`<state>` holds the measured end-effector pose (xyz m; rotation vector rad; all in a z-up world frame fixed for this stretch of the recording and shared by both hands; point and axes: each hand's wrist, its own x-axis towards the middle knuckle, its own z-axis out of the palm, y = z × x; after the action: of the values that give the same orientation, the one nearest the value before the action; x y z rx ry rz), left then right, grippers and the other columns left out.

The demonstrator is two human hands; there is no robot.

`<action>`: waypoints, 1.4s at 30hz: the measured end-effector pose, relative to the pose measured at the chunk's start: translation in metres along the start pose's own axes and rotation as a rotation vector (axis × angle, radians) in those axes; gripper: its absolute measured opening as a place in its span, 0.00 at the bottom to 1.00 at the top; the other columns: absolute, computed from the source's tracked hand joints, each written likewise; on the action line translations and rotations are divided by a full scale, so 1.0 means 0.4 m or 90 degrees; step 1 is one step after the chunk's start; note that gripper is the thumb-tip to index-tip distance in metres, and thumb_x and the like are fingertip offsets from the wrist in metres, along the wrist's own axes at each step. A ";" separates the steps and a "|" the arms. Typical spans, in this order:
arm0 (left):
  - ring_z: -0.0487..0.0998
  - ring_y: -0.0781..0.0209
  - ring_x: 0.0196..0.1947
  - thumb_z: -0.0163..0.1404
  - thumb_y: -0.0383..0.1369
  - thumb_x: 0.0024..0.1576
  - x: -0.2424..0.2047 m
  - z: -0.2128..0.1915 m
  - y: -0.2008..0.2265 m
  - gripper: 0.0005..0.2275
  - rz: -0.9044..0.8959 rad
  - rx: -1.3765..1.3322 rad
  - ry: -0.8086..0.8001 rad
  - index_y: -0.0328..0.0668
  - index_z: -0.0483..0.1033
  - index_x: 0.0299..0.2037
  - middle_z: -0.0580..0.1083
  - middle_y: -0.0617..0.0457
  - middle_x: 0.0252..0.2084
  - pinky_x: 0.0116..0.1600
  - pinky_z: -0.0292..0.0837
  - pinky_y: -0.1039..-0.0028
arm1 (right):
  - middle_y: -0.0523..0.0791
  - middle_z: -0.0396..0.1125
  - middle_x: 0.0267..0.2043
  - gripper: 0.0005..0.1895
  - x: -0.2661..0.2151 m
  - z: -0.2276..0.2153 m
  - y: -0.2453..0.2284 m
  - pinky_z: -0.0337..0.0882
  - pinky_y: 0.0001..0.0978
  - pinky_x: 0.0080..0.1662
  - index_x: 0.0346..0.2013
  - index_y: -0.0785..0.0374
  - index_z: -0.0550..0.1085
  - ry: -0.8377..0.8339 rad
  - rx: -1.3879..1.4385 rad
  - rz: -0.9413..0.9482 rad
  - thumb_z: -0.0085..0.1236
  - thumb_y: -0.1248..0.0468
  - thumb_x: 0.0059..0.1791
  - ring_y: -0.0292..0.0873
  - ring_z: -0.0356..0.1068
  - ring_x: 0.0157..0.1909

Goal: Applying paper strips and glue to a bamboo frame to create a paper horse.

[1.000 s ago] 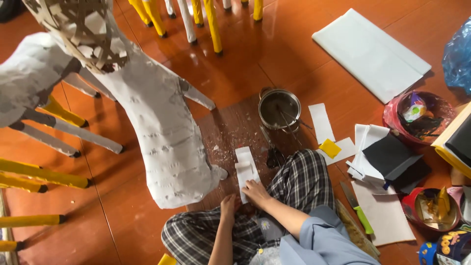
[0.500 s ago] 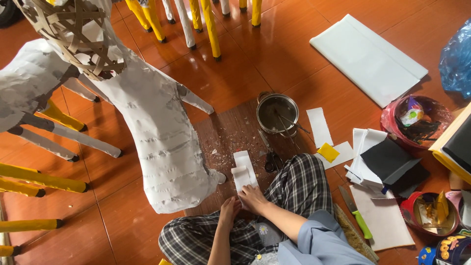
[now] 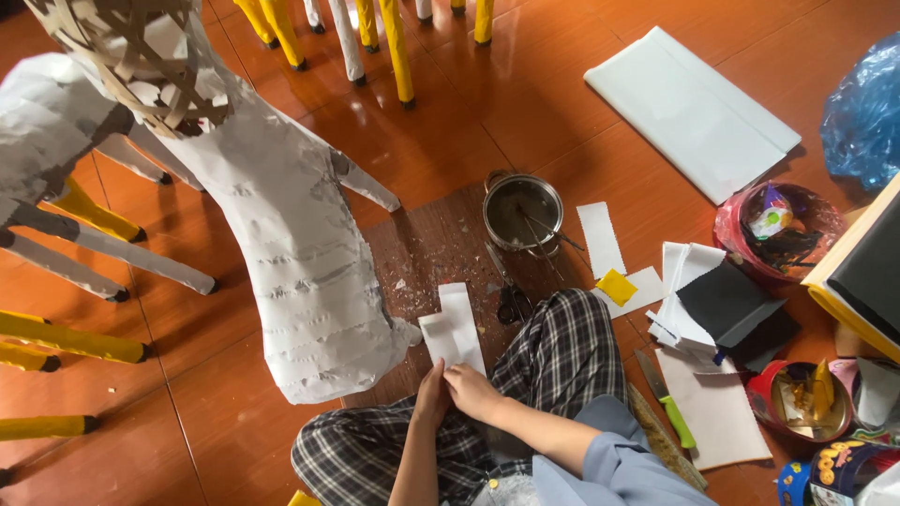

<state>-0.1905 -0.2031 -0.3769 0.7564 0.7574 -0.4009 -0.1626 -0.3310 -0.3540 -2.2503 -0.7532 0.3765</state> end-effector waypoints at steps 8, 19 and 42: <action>0.77 0.43 0.46 0.55 0.35 0.58 0.164 -0.128 -0.134 0.24 0.105 0.086 0.107 0.20 0.66 0.57 0.74 0.32 0.45 0.47 0.72 0.42 | 0.56 0.72 0.37 0.10 0.138 -0.371 -0.030 0.70 0.50 0.50 0.33 0.68 0.78 -0.001 -0.155 0.178 0.49 0.69 0.45 0.58 0.71 0.47; 0.75 0.54 0.44 0.45 0.26 0.59 0.082 -0.078 -0.060 0.17 0.071 0.151 0.083 0.26 0.68 0.57 0.74 0.40 0.50 0.49 0.71 0.70 | 0.55 0.65 0.39 0.11 0.242 -0.462 0.367 0.77 0.42 0.28 0.43 0.67 0.63 0.100 -0.456 0.361 0.51 0.67 0.48 0.55 0.73 0.30; 0.73 0.49 0.47 0.42 0.19 0.50 0.081 -0.075 -0.057 0.23 0.060 0.115 0.073 0.25 0.67 0.59 0.73 0.37 0.51 0.52 0.69 0.68 | 0.39 0.62 0.21 0.25 0.115 -0.540 0.058 0.52 0.18 0.19 0.65 0.56 0.60 0.037 -0.069 0.482 0.42 0.69 0.53 0.31 0.51 0.15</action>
<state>-0.1959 -0.1983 -0.4262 0.9878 0.7968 -0.3460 -0.0160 -0.4337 -0.2222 -2.5718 0.1482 0.6260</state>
